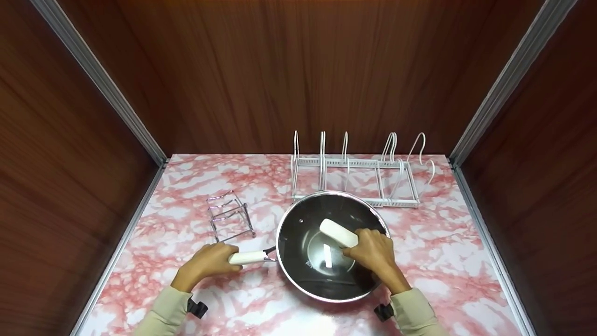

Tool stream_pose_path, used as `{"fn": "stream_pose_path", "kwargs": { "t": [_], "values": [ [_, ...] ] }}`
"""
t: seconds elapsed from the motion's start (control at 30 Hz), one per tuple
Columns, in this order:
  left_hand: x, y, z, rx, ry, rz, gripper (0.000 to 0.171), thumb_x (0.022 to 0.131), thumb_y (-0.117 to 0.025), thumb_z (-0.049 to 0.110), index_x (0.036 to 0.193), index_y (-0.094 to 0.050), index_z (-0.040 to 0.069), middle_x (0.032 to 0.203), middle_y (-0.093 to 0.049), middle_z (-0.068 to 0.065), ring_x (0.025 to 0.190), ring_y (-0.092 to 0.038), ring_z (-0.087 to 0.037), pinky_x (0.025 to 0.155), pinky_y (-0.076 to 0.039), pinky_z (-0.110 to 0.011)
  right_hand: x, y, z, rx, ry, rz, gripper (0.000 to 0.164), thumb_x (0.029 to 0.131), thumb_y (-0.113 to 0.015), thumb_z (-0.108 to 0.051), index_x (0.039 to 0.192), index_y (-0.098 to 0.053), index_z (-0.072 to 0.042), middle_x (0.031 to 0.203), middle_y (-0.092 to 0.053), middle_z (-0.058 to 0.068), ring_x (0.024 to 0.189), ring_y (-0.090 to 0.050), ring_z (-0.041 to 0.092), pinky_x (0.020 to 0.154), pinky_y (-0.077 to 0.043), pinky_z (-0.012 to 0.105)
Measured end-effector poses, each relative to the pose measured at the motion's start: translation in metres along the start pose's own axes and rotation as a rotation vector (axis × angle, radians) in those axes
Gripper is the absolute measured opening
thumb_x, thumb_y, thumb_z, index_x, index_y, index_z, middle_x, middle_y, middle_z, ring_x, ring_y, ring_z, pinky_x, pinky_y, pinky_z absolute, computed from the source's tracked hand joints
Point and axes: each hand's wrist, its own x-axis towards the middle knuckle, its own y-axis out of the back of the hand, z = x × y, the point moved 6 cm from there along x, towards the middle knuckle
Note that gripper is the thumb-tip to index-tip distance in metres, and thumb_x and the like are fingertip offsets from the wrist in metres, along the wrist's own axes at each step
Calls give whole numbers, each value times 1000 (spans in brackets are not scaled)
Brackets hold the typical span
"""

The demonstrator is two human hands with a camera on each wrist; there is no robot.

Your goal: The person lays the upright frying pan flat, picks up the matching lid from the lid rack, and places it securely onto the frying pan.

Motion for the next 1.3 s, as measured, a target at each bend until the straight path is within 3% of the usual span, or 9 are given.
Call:
{"fn": "stream_pose_path", "kwargs": {
  "t": [0.2,0.5,0.9,1.3],
  "values": [
    [1,2,0,6,-16,2,23,79,-80,27,74,-60,17,65,-51,7,57,-42,-13,54,-37,-33,2,1,0,2,12,-5,34,69,-86,-31,91,-74,-8,73,-70,5,67,-63,26,60,-45,49],
    [0,2,0,1,-13,6,23,81,-81,28,75,-61,16,65,-52,7,57,-42,-12,55,-38,-33,3,4,-4,16,51,-57,29,73,-83,-29,90,-71,-10,69,-62,-1,64,-54,20,58,-43,43],
    [-1,2,-1,-3,-6,9,21,81,-81,28,76,-63,17,65,-53,8,56,-44,-12,55,-39,-32,2,4,-6,0,79,-79,44,80,-86,-51,86,-64,-13,67,-58,-2,61,-51,18,55,-39,37],
    [-1,4,1,-24,-22,-21,25,81,-84,32,80,-65,16,69,-58,6,61,-49,-13,58,-41,-34,-4,7,-3,63,70,-58,63,82,-87,-55,109,-63,-4,81,-63,3,71,-58,19,61,-45,40]
  ]
}}
